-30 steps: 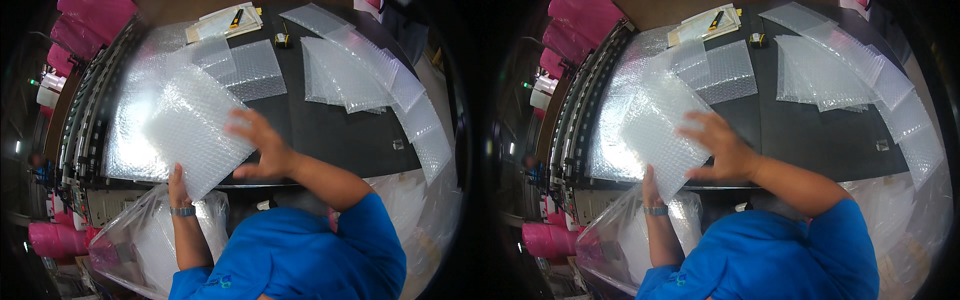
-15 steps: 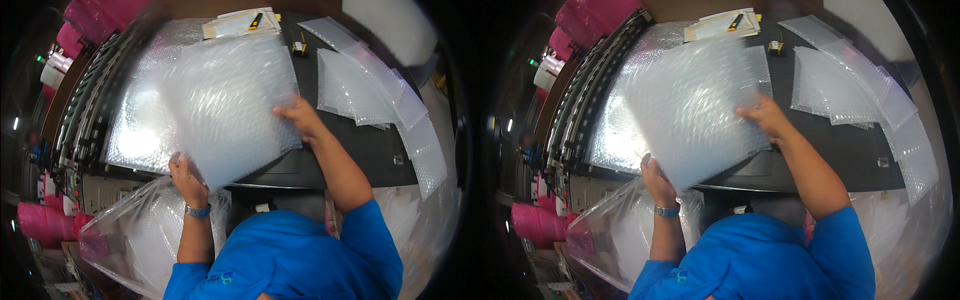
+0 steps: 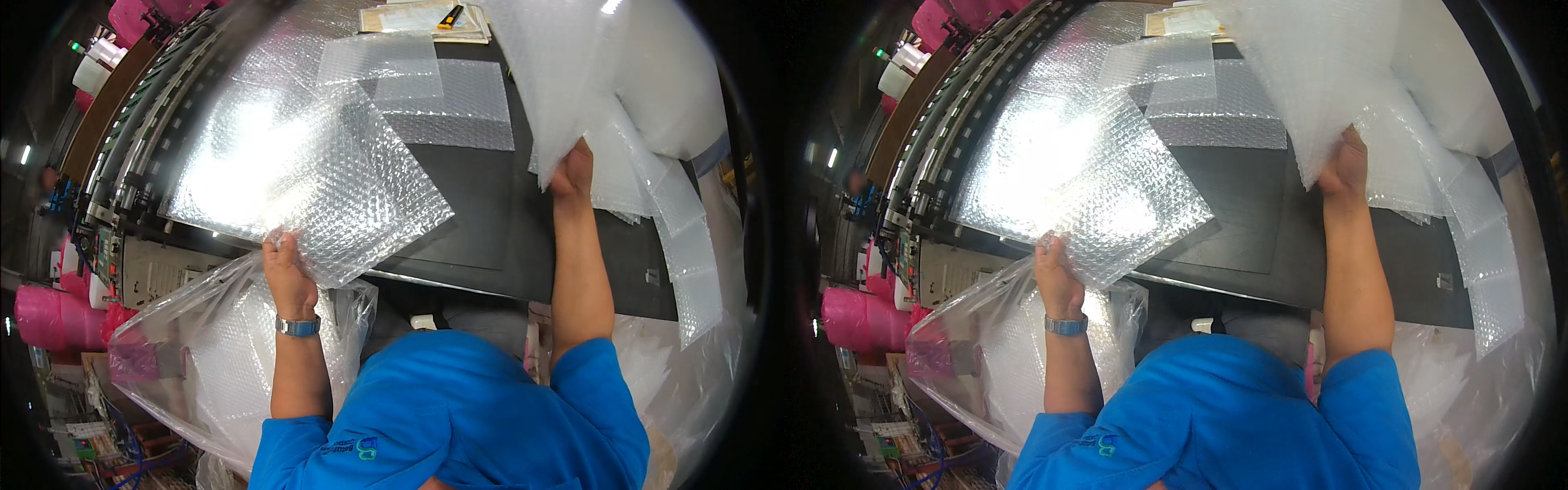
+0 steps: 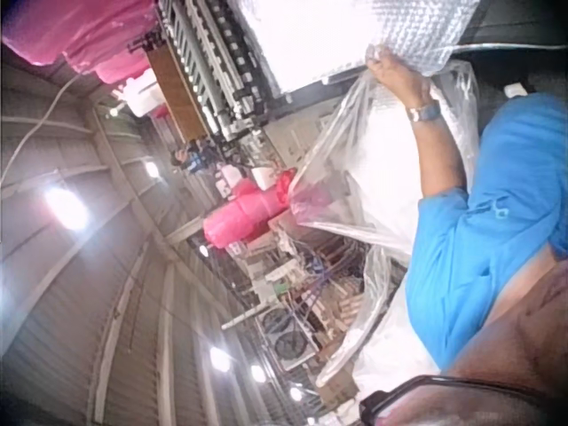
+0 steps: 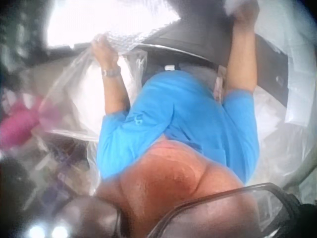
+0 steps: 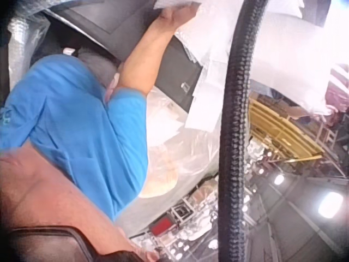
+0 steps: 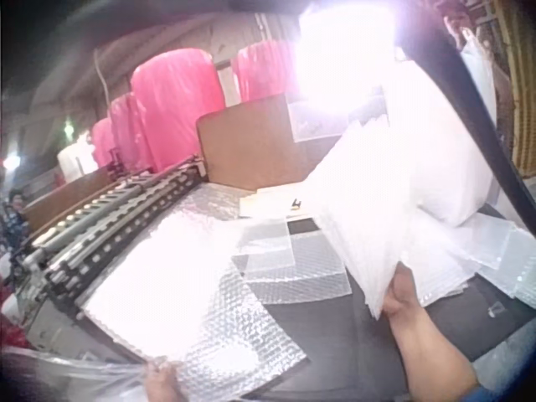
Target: The person handles sheets of bubble wrap on a table, stacking and arranging them. They use a tape measure to measure the dimensions of the bubble wrap sheets and then place the measured sheets into a plastic bag.
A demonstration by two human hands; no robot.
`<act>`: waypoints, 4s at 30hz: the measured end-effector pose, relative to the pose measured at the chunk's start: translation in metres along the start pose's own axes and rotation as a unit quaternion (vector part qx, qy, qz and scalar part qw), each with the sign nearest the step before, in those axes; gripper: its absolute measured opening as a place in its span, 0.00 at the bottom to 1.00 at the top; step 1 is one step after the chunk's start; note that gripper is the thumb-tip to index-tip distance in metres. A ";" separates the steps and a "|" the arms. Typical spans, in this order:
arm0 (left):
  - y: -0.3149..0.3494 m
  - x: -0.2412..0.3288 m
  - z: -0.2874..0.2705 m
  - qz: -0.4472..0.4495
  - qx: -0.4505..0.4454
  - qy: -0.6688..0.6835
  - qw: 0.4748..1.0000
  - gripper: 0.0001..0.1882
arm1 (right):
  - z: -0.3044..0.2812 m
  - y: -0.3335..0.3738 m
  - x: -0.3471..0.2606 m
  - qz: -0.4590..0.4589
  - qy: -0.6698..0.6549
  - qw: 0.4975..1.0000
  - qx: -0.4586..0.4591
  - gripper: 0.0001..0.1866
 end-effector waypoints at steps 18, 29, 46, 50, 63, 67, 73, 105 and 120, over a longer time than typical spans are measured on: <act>0.008 -0.009 -0.013 -0.005 0.000 -0.121 0.993 0.33 | -0.007 0.006 0.007 -0.053 0.164 0.960 0.219 0.22; 0.021 0.033 -0.063 0.060 -0.024 -0.105 0.992 0.25 | -0.012 0.008 0.011 -0.048 0.181 0.955 0.232 0.22; 0.045 0.050 -0.106 0.094 0.080 -0.094 0.988 0.33 | -0.004 0.011 0.012 0.026 0.365 0.905 0.217 0.20; 0.042 0.079 -0.108 0.040 -0.065 0.246 0.966 0.14 | -0.002 0.013 0.038 0.157 0.564 0.790 0.182 0.28; 0.001 -0.017 0.067 -0.129 -0.152 -0.004 0.980 0.21 | 0.024 -0.040 0.072 0.148 0.850 0.505 0.027 0.42; -0.007 -0.023 0.051 -0.095 -0.118 -0.084 0.985 0.19 | -0.002 -0.136 0.022 0.068 0.909 0.401 0.092 0.40; -0.004 -0.025 0.062 -0.096 -0.087 -0.171 0.977 0.22 | -0.110 -0.185 -0.050 0.067 0.953 0.229 0.188 0.48; -0.026 -0.028 0.046 -0.077 -0.171 -0.134 0.973 0.32 | 0.042 -0.048 -0.007 0.382 0.506 0.766 -0.102 0.30; -0.015 -0.023 0.050 -0.107 -0.156 -0.082 0.979 0.31 | 0.014 -0.050 0.004 0.387 0.484 0.782 -0.069 0.31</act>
Point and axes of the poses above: each hand's wrist, its own y-axis away from the middle knuckle, its own z-axis out of the palm, x = y × z, the point moved 7 cm from there along -y, towards the middle knuckle
